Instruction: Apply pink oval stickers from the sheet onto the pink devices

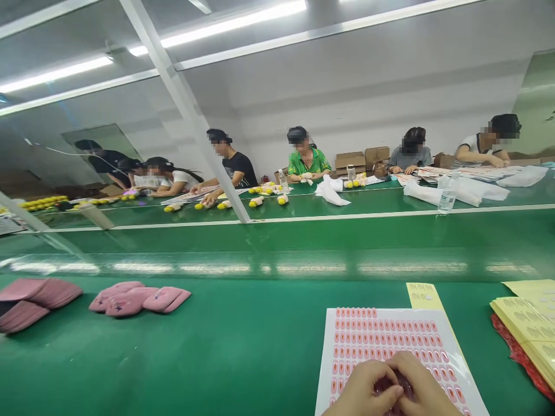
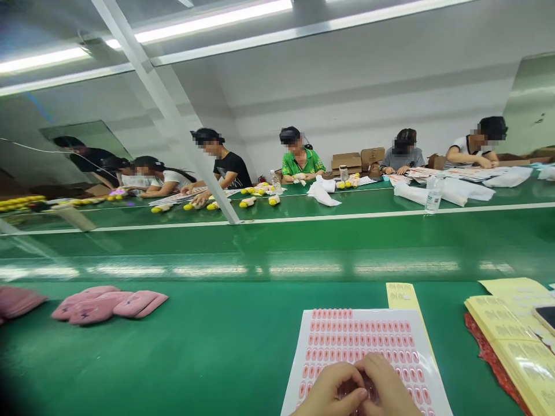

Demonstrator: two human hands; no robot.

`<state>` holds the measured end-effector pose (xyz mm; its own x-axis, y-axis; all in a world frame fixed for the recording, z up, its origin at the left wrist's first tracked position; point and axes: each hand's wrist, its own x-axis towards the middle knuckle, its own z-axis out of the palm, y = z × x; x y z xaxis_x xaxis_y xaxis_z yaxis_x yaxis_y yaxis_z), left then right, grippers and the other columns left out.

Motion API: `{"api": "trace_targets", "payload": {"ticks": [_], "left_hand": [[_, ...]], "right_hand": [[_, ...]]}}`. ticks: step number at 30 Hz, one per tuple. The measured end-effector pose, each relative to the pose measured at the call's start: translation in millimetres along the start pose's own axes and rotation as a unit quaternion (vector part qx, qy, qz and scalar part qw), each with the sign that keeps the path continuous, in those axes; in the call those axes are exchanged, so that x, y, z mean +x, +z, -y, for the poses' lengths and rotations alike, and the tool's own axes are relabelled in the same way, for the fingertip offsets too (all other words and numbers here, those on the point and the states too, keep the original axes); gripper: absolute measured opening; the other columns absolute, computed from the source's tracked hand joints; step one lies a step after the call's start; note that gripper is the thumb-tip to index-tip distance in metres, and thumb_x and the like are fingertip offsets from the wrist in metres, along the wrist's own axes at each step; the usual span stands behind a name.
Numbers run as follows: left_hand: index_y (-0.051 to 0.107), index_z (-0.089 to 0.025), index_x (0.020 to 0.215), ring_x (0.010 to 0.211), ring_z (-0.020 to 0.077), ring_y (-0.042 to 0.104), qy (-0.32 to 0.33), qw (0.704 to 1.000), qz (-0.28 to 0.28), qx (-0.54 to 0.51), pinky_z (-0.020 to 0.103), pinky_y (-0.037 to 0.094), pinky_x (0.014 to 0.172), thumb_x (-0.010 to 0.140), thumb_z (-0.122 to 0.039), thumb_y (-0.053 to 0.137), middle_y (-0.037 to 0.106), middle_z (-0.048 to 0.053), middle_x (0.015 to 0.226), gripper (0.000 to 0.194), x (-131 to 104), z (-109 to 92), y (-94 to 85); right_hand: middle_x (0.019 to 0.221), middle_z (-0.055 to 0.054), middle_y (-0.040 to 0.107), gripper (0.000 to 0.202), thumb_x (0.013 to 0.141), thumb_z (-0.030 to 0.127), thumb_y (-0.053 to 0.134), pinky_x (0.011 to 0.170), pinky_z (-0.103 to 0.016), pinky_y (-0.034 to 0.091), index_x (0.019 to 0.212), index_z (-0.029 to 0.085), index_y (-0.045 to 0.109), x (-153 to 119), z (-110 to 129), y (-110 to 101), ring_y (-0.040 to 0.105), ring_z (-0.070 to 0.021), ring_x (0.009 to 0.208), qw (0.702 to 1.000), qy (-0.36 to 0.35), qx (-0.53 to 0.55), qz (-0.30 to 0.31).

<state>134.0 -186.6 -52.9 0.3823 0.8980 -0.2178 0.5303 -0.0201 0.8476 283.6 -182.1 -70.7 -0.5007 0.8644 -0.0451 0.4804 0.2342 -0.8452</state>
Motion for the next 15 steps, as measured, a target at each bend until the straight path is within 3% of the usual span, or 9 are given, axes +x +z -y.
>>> {"api": "trace_targets", "payload": {"ticks": [5,15], "left_hand": [[0.067,-0.017,0.075,0.066,0.013,0.051,0.005,1.0,-0.009,0.004,0.021,0.039,0.062,0.065,-0.017,0.054,0.063,0.001,0.074,0.016,0.4,3.6,1.0],[0.064,-0.018,0.073,0.064,0.0126,0.049,0.021,0.999,-0.014,0.026,0.022,0.039,0.064,0.066,-0.02,0.054,0.062,0.0,0.072,0.012,1.3,10.2,2.9]], "right_hand": [[0.081,-0.004,0.057,0.015,0.068,0.02,0.046,0.067,-0.03,0.039,0.079,0.019,0.056,0.2,5.5,0.2,0.051,-0.018,0.076,1.0,-0.001,-0.007,-0.015],[0.081,-0.005,0.056,0.021,0.063,0.013,0.045,0.067,-0.029,0.039,0.08,0.017,0.056,-1.2,10.3,0.3,0.051,-0.0176,0.075,1.0,0.003,-0.015,-0.023]]}}
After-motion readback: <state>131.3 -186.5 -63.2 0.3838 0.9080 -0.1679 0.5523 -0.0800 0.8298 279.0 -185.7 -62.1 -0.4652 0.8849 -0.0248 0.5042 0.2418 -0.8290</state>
